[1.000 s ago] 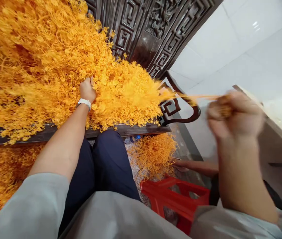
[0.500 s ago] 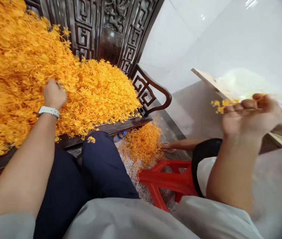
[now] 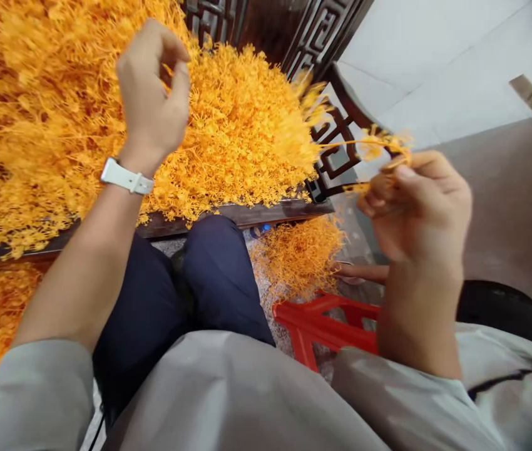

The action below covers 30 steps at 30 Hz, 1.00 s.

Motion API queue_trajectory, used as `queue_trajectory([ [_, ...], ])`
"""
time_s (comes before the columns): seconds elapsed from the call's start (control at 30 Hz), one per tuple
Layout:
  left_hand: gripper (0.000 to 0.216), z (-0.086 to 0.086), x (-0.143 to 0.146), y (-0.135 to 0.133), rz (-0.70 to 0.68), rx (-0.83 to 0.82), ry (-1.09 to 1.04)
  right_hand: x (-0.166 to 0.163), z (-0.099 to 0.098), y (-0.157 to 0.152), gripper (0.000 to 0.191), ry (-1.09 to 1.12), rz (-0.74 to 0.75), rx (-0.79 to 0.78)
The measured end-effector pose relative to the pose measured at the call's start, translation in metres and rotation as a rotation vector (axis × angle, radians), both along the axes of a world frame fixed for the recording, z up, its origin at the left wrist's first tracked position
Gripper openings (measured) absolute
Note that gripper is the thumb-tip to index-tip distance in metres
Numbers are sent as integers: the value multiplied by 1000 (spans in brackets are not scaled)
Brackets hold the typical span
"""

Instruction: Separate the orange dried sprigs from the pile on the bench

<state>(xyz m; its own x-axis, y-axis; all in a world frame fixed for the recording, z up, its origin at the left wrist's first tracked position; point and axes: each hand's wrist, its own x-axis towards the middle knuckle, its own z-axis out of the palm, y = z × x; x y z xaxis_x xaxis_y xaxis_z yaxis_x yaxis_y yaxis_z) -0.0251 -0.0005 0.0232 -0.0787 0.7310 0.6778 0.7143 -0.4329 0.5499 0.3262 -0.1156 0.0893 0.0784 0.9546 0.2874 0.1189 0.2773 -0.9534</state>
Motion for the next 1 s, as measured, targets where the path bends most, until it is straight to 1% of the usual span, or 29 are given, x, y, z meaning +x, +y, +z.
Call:
queue_trajectory([
  [0.03,17,5,13,-9,-50,9,-65,-9,-6,2,21,-63,8,50],
  [0.07,18,9,27,-19,-98,7,-61,-18,-12,4,18,-138,13,106],
  [0.13,33,15,53,-39,-194,-9,10,-32,-22,10,14,-294,40,184],
  [0.17,38,16,64,-47,-282,-41,49,-37,-26,12,13,-356,65,202],
  [0.2,44,16,74,-54,-375,-99,73,-41,-29,14,14,-403,90,214],
  [0.27,53,13,87,-59,-551,-267,69,-47,-35,18,17,-483,107,255],
  [0.33,47,9,91,-56,-663,-408,-7,-48,-39,21,20,-574,74,346],
  [0.37,40,7,90,-52,-709,-436,-55,-48,-41,22,19,-622,56,389],
  [0.43,31,4,82,-44,-814,-427,-126,-46,-46,23,16,-694,53,438],
  [0.47,32,4,78,-41,-868,-417,-138,-45,-48,23,15,-710,63,440],
  [0.53,38,3,69,-35,-945,-416,-128,-47,-54,19,20,-702,90,405],
  [0.6,41,0,63,-27,-950,-418,-110,-55,-59,8,24,-637,109,382],
  [0.63,41,-3,60,-21,-910,-408,-118,-62,-61,-2,22,-589,107,388],
  [0.7,42,-11,50,-5,-756,-374,-169,-81,-62,-28,8,-494,154,429],
  [0.73,44,-16,42,5,-652,-351,-208,-91,-62,-43,7,-474,229,463],
  [0.77,47,-20,33,14,-560,-340,-237,-101,-61,-57,11,-488,355,500],
  [0.8,50,-24,24,22,-492,-327,-251,-110,-59,-68,14,-522,512,520],
  [0.83,53,-26,14,28,-453,-319,-257,-116,-58,-75,15,-564,690,521],
  [0.87,52,-27,6,32,-445,-318,-267,-120,-56,-75,15,-595,863,502],
  [0.9,49,-27,0,32,-452,-299,-291,-120,-55,-68,14,-614,1010,458],
  [0.93,45,-26,-3,31,-466,-282,-318,-116,-53,-54,14,-610,1078,402],
  [0.97,41,-24,-3,27,-481,-268,-349,-110,-52,-34,18,-587,1040,363],
  [1.0,38,-22,-1,22,-492,-262,-378,-100,-51,-9,24,-576,958,339],
])
